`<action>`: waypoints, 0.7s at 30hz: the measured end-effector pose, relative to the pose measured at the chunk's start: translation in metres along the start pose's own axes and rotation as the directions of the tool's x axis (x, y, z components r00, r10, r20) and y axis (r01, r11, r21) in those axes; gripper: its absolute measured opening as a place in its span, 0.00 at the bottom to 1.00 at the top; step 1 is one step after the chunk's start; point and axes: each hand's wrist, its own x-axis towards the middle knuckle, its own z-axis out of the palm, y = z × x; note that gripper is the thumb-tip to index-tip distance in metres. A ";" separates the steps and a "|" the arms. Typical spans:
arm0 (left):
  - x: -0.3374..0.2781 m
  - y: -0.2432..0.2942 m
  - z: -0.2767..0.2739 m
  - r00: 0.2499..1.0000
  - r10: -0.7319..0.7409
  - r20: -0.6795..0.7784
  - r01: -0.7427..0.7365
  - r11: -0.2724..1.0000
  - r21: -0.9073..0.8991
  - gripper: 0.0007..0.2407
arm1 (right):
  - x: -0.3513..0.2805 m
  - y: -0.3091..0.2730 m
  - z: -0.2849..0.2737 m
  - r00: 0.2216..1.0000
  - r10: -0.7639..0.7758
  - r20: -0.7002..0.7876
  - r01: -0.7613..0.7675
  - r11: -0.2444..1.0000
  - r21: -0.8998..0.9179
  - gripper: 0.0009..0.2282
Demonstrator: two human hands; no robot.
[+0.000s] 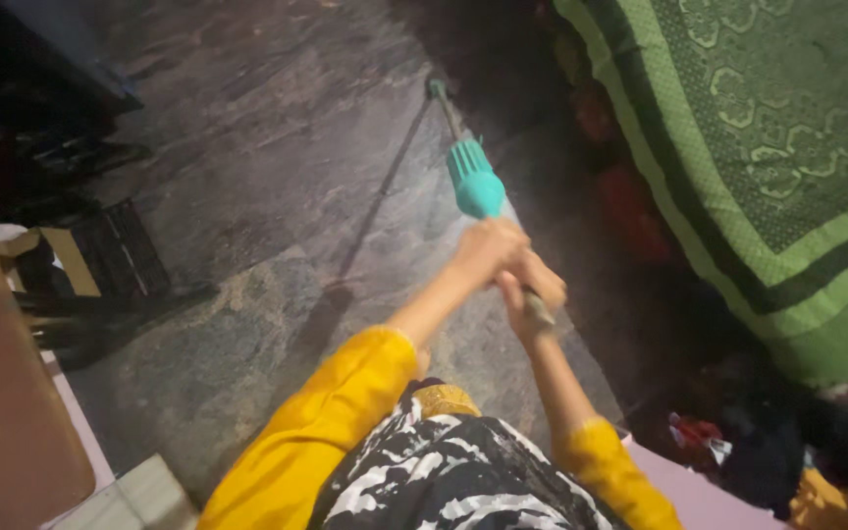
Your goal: The person mops a tiled floor using a teal spray mop, moving it back and forth across the surface. The person navigates around furniture and a bed while continuing to mop the area.
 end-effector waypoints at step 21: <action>-0.157 0.204 -0.137 0.934 0.349 -0.073 -0.356 0.923 -0.149 0.09 | -0.102 -0.240 -0.081 0.989 -0.083 -0.125 0.103 0.982 0.161 0.18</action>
